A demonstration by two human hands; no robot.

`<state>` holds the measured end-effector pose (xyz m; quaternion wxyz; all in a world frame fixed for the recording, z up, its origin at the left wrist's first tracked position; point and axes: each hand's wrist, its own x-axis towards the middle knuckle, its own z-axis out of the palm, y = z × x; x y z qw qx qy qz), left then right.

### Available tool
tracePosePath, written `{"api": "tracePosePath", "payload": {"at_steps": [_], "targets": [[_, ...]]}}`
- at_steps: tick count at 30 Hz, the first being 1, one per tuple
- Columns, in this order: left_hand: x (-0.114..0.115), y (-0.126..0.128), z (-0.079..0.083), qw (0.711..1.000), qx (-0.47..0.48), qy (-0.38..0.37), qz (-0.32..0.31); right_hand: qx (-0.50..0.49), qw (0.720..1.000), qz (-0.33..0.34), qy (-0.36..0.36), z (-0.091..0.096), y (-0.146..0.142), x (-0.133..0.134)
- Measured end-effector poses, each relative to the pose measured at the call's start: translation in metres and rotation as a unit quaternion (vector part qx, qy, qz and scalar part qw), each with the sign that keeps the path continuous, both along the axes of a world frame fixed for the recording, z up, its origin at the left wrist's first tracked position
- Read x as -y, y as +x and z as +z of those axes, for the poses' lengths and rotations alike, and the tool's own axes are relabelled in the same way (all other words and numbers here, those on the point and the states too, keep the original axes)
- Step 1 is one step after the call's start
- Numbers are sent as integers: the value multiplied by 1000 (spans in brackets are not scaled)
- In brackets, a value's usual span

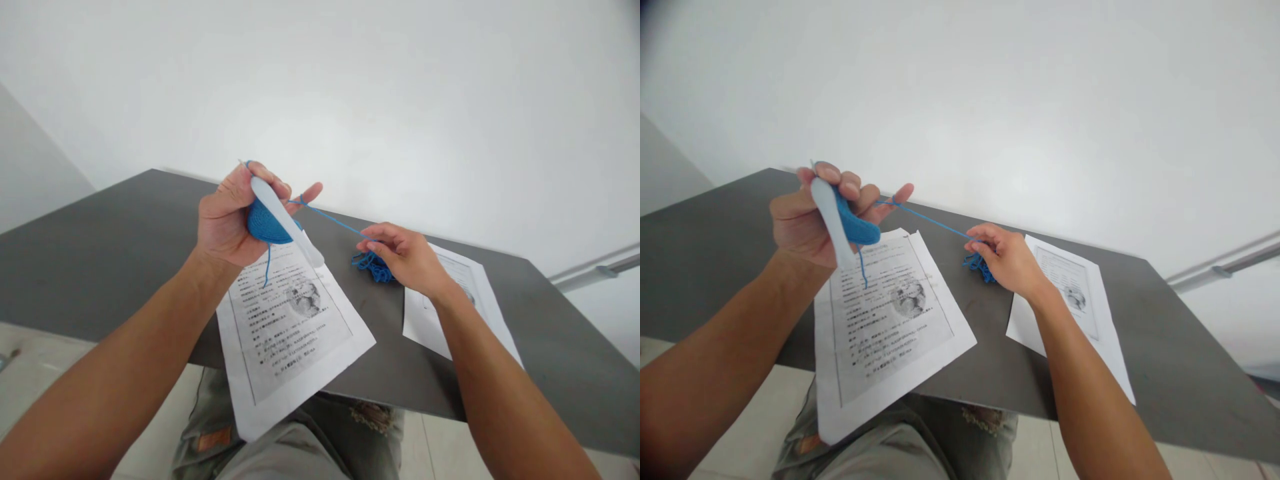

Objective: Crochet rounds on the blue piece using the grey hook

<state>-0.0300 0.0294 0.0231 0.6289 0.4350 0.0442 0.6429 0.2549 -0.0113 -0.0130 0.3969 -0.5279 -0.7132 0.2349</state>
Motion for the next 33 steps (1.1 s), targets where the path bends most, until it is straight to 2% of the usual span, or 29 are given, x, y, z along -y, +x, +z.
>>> {"api": "tracePosePath", "payload": {"at_steps": [5,9,10,12,15,22,33], "targets": [[7,7,14,1000,16,-12,-21,-35,997,51,-36,10,-15,1],[12,13,12,999,18,-19,-45,-118,985,117,-36,17,-49,3],[12,13,9,998,18,-20,-50,-156,979,127,-27,19,-58,3],[12,13,2,998,15,-13,-63,-306,940,152,-21,25,-72,4],[11,12,-7,995,15,3,-96,-381,911,151,-47,30,-87,5],[8,14,-20,994,7,-3,-112,-404,902,125,-82,21,-95,1],[10,13,-28,991,-4,-8,-132,-394,901,93,-153,17,-97,-1]]}}
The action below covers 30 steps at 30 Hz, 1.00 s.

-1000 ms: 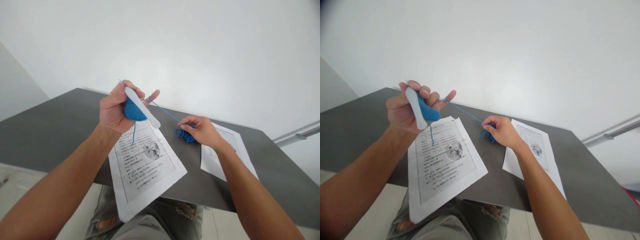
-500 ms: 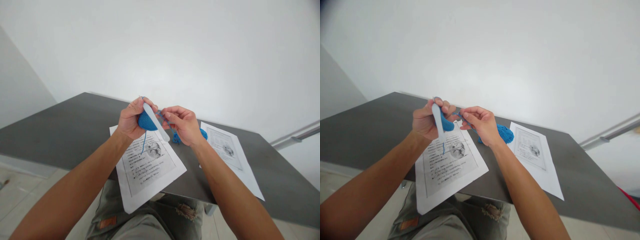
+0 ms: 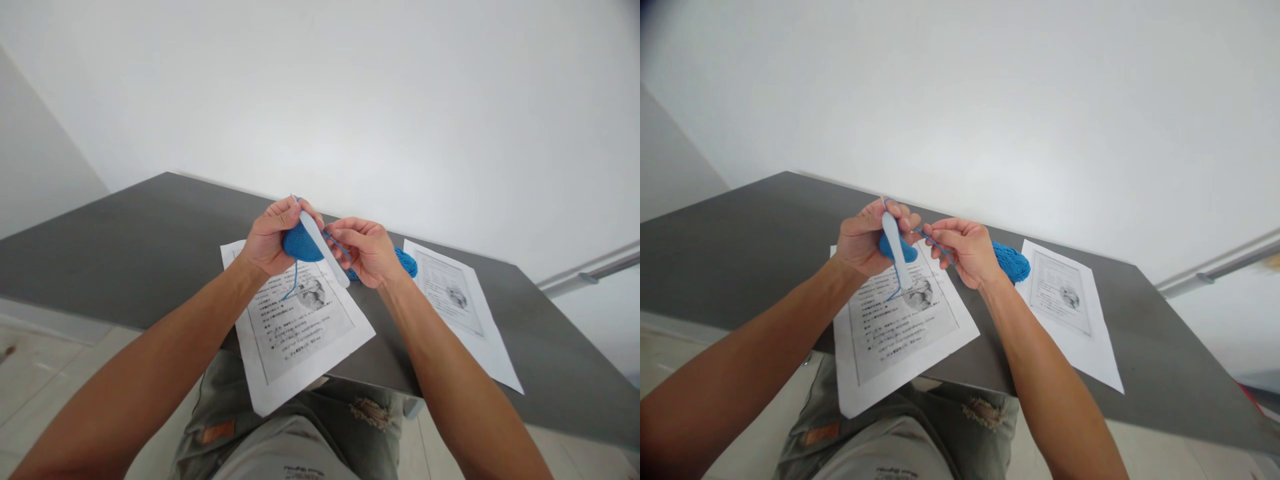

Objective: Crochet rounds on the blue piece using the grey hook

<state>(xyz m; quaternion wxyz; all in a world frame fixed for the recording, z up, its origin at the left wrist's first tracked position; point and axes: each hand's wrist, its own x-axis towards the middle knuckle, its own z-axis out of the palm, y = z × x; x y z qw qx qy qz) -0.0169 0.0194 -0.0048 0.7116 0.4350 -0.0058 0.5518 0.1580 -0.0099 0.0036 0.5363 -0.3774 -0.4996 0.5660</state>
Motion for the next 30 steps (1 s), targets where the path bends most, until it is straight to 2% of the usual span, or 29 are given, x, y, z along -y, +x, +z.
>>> {"api": "tracePosePath", "payload": {"at_steps": [6,10,14,18,22,26,30], "targets": [[2,-1,1,1000,-7,0,14,23,1000,-17,2,-2,-3,-3],[6,-1,1,1000,-8,11,-5,60,998,-16,10,-13,-13,-4],[8,-1,2,1000,-15,10,-26,128,991,-3,35,-22,-19,-3],[0,-9,5,1000,19,-16,18,234,969,-11,79,-12,0,-3],[-16,-23,8,989,69,-93,96,388,914,-60,105,10,42,-10],[-30,-35,9,979,94,-125,129,516,828,-179,129,38,82,-22],[-36,-43,10,965,72,-178,176,612,750,-221,120,57,110,-28]]}}
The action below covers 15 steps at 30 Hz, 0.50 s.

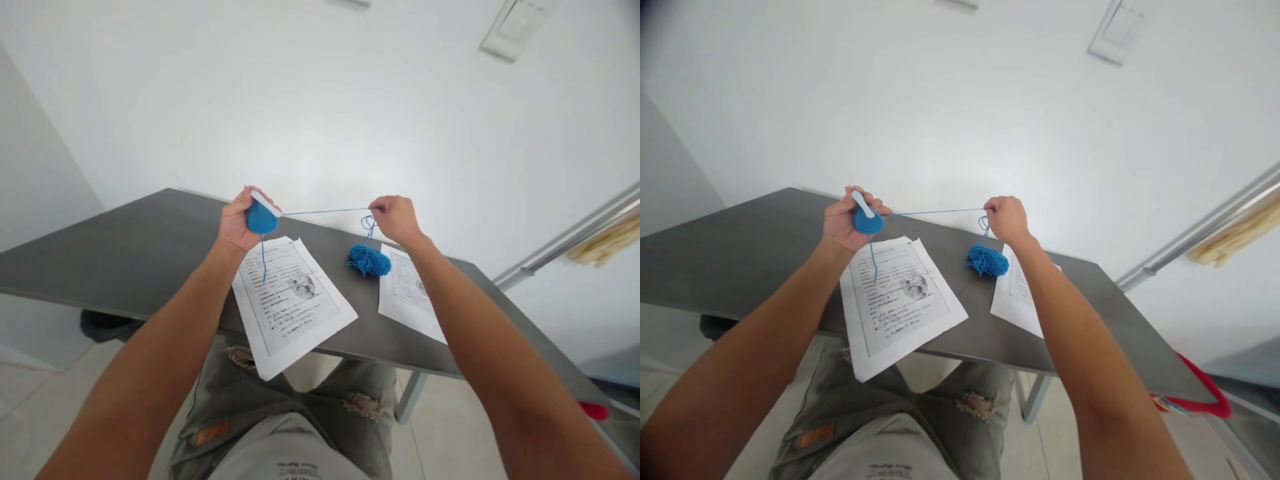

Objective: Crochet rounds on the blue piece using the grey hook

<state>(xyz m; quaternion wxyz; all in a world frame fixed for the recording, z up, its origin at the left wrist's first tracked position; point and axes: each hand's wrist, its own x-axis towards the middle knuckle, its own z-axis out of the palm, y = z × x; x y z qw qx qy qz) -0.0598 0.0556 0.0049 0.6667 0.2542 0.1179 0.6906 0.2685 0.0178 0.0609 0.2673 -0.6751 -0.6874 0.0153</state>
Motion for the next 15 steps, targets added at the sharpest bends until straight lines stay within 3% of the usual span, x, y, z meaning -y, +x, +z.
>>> {"api": "tracePosePath", "payload": {"at_steps": [4,8,15], "targets": [[-3,-3,-3,1000,-17,-24,8,82,996,-19,-29,3,18,8],[-6,-1,-13,997,-39,-58,22,109,993,-32,-12,5,28,20],[-5,-3,-25,992,-84,-98,13,121,983,-76,116,43,25,19]]}}
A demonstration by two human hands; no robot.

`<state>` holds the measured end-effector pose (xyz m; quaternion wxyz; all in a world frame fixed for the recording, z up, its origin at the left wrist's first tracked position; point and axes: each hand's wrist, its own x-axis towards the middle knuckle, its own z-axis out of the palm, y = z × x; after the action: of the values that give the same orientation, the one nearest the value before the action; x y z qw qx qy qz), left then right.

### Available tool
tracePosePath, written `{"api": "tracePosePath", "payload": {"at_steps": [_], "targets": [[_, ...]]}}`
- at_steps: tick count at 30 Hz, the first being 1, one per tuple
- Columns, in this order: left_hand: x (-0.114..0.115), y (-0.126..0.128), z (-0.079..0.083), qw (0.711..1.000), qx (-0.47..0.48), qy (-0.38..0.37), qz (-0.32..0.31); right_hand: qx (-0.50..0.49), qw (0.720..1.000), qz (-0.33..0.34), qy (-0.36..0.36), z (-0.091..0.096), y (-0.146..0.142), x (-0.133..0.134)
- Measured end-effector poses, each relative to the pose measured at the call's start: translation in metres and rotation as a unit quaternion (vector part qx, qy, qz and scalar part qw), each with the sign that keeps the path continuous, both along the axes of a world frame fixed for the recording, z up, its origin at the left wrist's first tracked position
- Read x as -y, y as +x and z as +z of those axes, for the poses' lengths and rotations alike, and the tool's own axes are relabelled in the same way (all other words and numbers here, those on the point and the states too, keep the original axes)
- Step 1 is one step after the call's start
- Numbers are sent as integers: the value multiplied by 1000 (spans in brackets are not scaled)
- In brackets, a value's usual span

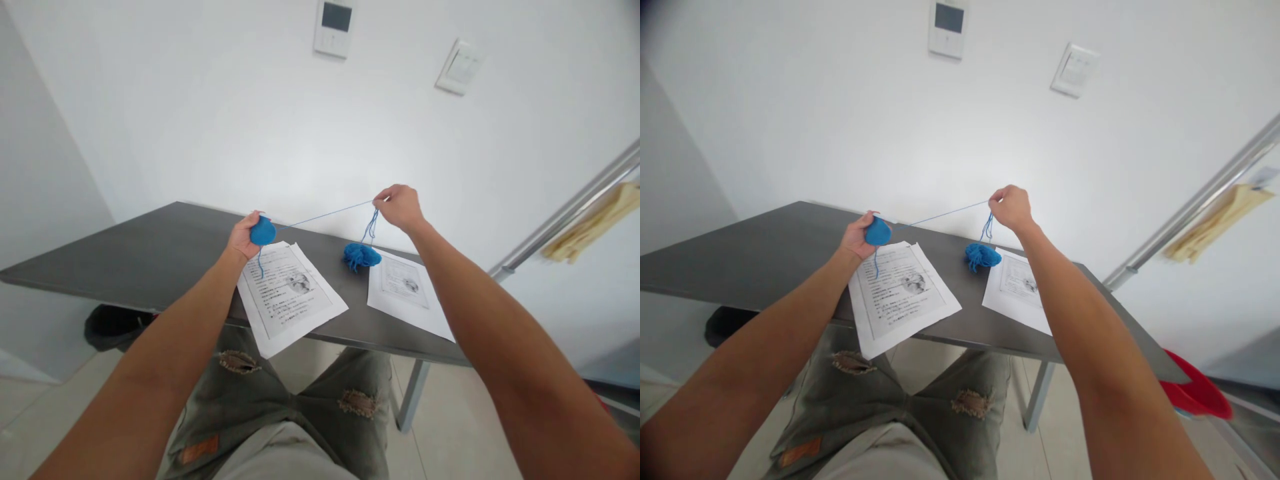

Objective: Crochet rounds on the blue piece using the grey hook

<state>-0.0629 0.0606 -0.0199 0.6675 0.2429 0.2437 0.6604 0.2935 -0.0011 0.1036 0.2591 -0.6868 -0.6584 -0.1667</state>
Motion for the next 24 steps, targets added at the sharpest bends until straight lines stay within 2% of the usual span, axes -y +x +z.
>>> {"api": "tracePosePath", "payload": {"at_steps": [3,7,12,16,18,20,24], "targets": [[-1,-4,-1,1000,3,-8,7,13,998,-23,65,11,-6,-5],[-3,-11,1,999,33,-9,39,25,995,-47,90,15,-2,-7],[-1,-20,15,994,83,-2,74,19,989,-68,132,14,16,-1],[2,-21,26,992,103,7,78,34,996,-39,72,0,17,0],[4,-16,30,992,105,10,74,37,997,-30,52,3,13,1],[4,-8,35,992,106,14,70,29,996,-40,72,20,8,4],[2,7,51,993,97,43,54,-9,989,-69,132,78,1,14]]}}
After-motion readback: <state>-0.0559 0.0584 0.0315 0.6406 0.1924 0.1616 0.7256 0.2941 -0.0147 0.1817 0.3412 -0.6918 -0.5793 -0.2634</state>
